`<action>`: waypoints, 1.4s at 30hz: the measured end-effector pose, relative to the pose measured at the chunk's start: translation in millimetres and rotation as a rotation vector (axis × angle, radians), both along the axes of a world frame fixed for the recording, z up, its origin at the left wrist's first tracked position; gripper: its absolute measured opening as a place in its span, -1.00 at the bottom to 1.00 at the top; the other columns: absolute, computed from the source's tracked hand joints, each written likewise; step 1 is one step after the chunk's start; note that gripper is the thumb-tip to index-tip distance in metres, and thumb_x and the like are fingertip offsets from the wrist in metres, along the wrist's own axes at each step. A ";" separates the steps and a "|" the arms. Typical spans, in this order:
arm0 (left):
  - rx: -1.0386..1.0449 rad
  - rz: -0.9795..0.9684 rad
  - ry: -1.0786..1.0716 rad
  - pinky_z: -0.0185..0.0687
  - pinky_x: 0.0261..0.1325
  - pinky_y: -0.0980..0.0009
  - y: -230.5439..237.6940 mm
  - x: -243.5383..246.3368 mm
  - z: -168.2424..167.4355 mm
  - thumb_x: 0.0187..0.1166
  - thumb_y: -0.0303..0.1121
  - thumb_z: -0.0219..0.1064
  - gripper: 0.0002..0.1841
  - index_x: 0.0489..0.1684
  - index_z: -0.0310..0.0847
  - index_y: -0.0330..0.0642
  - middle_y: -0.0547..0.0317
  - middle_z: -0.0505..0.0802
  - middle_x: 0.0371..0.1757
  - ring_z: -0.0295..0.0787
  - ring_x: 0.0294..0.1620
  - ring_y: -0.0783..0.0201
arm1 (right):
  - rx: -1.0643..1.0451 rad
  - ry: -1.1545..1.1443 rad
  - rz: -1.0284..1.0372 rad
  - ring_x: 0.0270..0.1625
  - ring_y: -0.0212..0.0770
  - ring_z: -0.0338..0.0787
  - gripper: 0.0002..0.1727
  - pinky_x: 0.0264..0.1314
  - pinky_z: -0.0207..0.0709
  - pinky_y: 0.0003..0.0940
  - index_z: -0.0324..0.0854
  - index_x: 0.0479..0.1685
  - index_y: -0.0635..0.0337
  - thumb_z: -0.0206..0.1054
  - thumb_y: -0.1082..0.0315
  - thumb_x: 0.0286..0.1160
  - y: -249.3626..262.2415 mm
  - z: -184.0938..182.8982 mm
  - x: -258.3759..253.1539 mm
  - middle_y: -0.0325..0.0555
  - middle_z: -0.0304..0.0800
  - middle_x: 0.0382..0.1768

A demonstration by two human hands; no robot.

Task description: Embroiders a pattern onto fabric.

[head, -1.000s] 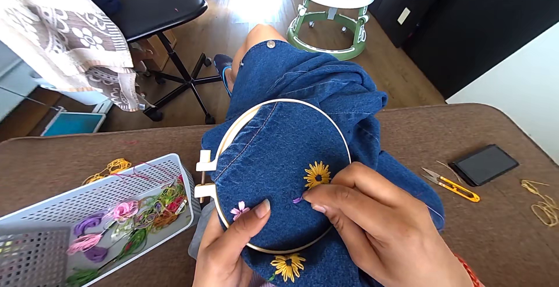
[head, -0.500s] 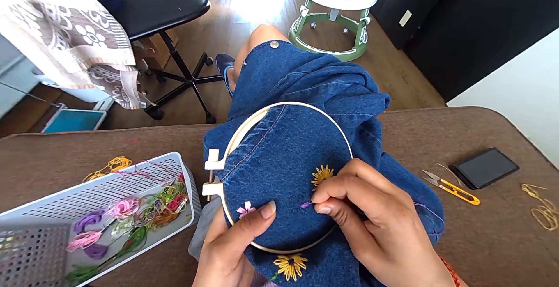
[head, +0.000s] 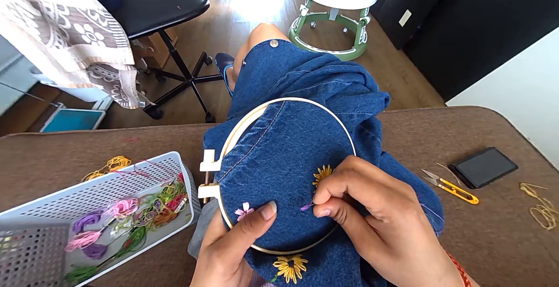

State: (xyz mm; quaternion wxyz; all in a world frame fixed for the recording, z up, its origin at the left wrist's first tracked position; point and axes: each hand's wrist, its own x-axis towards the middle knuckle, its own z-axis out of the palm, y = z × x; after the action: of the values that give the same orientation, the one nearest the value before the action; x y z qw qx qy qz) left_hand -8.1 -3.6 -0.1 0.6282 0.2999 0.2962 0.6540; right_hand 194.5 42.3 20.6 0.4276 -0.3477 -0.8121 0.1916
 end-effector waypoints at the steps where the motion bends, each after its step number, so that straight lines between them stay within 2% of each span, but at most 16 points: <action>1: -0.007 -0.003 -0.010 0.85 0.18 0.25 0.1 0.1 0.1 0.52 -0.58 0.36 -0.78 0.07 0.66 -0.19 0.08 0.95 -0.06 0.94 0.00 0.28 | -0.012 -0.002 0.011 -0.25 -0.67 0.61 -0.80 -0.22 0.50 -0.84 0.72 -0.25 0.02 0.29 0.18 0.71 0.7 0.5 0.6 -0.42 0.62 -0.31; 8: -0.018 -0.030 -0.053 0.85 0.19 0.22 1.8 -0.8 -0.7 0.52 -0.57 0.37 -0.77 0.08 0.66 -0.21 0.03 0.94 -0.04 0.94 0.01 0.22 | -0.037 0.024 0.021 -0.26 -0.68 0.59 -0.84 -0.24 0.49 -0.85 0.75 -0.25 0.01 0.31 0.24 0.68 0.6 -0.4 1.9 -0.43 0.60 -0.33; 20: 0.031 0.002 0.015 0.85 0.21 0.27 -1.2 0.5 1.9 0.54 -0.57 0.35 -0.77 0.09 0.65 -0.16 0.11 0.95 -0.03 0.93 0.02 0.30 | -0.062 0.042 0.027 -0.30 -0.67 0.63 -0.82 -0.29 0.54 -0.84 0.73 -0.27 0.00 0.37 0.16 0.64 1.6 1.6 1.6 -0.43 0.63 -0.35; 32: -0.015 0.003 -0.024 0.86 0.17 0.24 -0.2 0.8 1.7 0.53 -0.59 0.35 -0.78 0.06 0.64 -0.21 0.06 0.95 -0.06 0.94 -0.01 0.25 | -0.107 0.064 0.066 -0.29 -0.65 0.62 -0.87 -0.28 0.53 -0.82 0.78 -0.27 0.01 0.36 0.27 0.61 3.7 2.6 2.9 -0.43 0.63 -0.33; 42: 0.032 0.005 0.045 0.85 0.21 0.29 -1.8 0.8 4.0 0.55 -0.57 0.35 -0.76 0.10 0.64 -0.13 0.15 0.95 -0.03 0.93 0.02 0.32 | -0.114 0.121 0.050 -0.31 -0.64 0.65 -0.83 -0.28 0.58 -0.80 0.74 -0.30 0.01 0.44 0.16 0.57 2.8 1.8 -0.2 -0.44 0.66 -0.36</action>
State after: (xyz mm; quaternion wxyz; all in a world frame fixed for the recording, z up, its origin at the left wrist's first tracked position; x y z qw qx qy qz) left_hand -7.3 -5.4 3.9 0.6150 0.3239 0.3002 0.6533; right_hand 194.3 45.1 22.4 0.4506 -0.3390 -0.7808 0.2691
